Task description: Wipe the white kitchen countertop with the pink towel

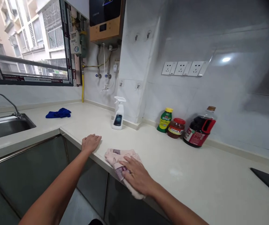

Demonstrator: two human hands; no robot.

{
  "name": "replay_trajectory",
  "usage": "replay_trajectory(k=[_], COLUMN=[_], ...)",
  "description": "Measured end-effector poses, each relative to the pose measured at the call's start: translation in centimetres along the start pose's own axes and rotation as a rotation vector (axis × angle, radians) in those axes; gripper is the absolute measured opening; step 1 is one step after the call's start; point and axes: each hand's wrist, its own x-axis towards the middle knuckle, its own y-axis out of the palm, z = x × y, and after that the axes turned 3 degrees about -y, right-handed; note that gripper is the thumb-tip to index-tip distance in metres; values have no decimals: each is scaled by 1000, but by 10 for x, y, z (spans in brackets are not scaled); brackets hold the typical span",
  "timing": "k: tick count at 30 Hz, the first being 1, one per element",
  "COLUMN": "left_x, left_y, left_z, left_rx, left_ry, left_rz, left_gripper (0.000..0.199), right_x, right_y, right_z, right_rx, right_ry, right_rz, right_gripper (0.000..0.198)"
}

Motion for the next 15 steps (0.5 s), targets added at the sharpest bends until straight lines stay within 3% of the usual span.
replay_trajectory(k=[4,7,12,15], left_x=[1,2,4,5], left_y=[-1,-2,-2,-1], left_z=[0,0,0,-1], left_rx=[17,26,26,25], left_ry=[8,12,17,8], left_rz=[-2,-8,-16,-19], left_gripper=[47,46,49,50], right_x=[-34,-77,-190,-277], right_y=[-19,-31,-37,-31], right_z=[-65,-114,-190,-231], right_rx=[-46,-85,-147,-245], right_ry=[192,364,658,656], right_rz=[-50,-107,-192,-275], right_gripper=[56,64,77,79])
